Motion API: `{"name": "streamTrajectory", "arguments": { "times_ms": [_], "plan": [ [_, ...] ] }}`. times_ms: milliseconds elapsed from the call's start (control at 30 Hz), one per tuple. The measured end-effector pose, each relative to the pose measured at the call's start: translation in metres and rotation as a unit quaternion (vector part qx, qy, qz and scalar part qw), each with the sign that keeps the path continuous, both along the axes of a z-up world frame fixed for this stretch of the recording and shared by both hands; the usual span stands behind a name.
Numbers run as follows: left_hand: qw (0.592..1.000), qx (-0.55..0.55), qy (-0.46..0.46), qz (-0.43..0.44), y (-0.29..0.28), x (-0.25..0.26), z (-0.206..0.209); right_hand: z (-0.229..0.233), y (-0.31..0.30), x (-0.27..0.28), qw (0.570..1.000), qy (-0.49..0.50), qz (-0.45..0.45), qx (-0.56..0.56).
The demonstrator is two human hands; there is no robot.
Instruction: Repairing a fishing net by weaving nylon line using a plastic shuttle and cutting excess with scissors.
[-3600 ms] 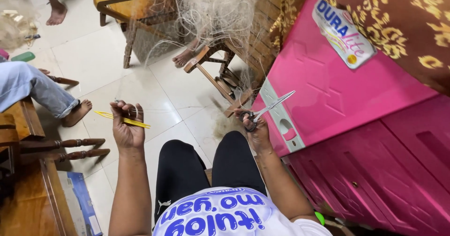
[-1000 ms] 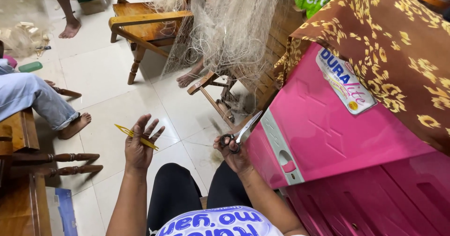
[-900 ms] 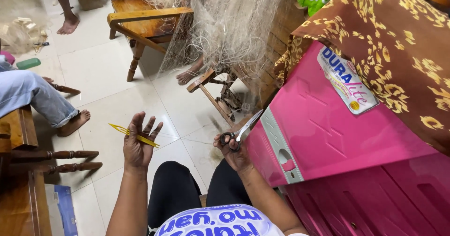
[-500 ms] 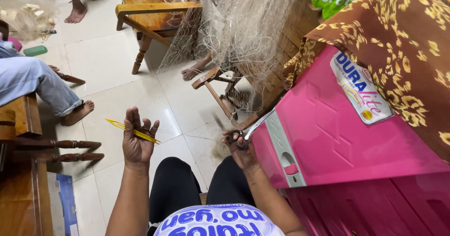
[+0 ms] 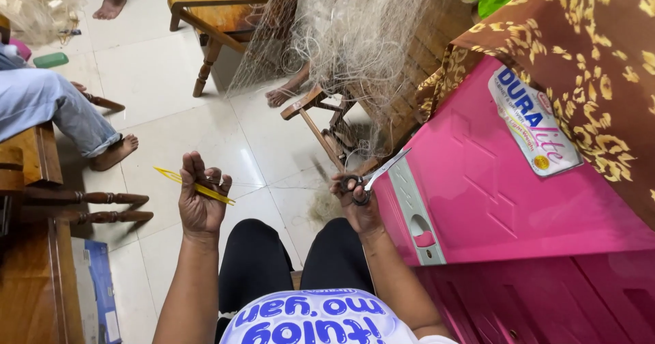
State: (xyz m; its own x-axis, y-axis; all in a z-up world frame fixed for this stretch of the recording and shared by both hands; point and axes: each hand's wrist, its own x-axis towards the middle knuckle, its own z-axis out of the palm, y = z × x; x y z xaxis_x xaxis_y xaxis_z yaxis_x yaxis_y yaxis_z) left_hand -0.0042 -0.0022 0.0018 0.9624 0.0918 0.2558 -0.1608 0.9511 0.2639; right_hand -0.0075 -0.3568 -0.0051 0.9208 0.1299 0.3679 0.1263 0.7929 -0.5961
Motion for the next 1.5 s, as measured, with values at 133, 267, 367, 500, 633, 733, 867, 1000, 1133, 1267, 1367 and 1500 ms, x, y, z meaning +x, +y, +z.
{"name": "streamTrajectory", "arguments": {
  "times_ms": [133, 267, 367, 500, 633, 733, 867, 1000, 1133, 1267, 1367, 1500],
  "plan": [
    [1.0, -0.013, -0.007, -0.011, -0.005, -0.007, -0.003, 0.004, -0.007, 0.01, 0.999, -0.004, 0.023, -0.023],
    [0.999, -0.023, -0.014, -0.017, -0.008, -0.013, -0.004, 0.021, -0.003, 0.011, 0.999, -0.019, 0.027, -0.021],
    [0.999, -0.036, -0.017, -0.019, -0.01, -0.019, 0.001, 0.024, 0.0, 0.012, 0.999, -0.024, 0.026, -0.02],
    [0.997, -0.071, -0.018, -0.029, -0.015, -0.025, 0.006, 0.031, 0.005, 0.012, 1.0, -0.021, 0.014, -0.008],
    [0.997, -0.078, -0.013, -0.02, -0.015, -0.024, 0.006, 0.024, 0.003, 0.011, 1.0, -0.014, 0.011, -0.008],
    [0.994, -0.106, -0.02, -0.031, -0.016, -0.024, 0.009, 0.013, -0.002, 0.01, 1.0, -0.004, 0.004, -0.013],
    [0.99, -0.122, -0.048, -0.057, -0.026, -0.029, 0.022, -0.003, -0.008, 0.006, 1.0, 0.012, 0.006, -0.008],
    [0.985, -0.141, -0.064, -0.081, -0.03, -0.03, 0.03, -0.007, -0.009, 0.002, 1.0, 0.007, -0.021, 0.005],
    [0.986, -0.141, -0.057, -0.072, -0.027, -0.033, 0.034, -0.018, -0.017, -0.003, 1.0, 0.011, -0.029, 0.0],
    [0.991, -0.116, -0.037, -0.052, -0.024, -0.032, 0.03, -0.025, -0.024, -0.01, 0.999, 0.006, -0.032, 0.015],
    [0.993, -0.104, -0.029, -0.047, -0.023, -0.028, 0.024, -0.027, -0.027, -0.018, 0.999, 0.008, -0.036, 0.02],
    [0.995, -0.088, -0.02, -0.035, -0.023, -0.023, 0.019, -0.027, -0.032, -0.022, 0.999, -0.001, -0.045, 0.007]
  ]
}}
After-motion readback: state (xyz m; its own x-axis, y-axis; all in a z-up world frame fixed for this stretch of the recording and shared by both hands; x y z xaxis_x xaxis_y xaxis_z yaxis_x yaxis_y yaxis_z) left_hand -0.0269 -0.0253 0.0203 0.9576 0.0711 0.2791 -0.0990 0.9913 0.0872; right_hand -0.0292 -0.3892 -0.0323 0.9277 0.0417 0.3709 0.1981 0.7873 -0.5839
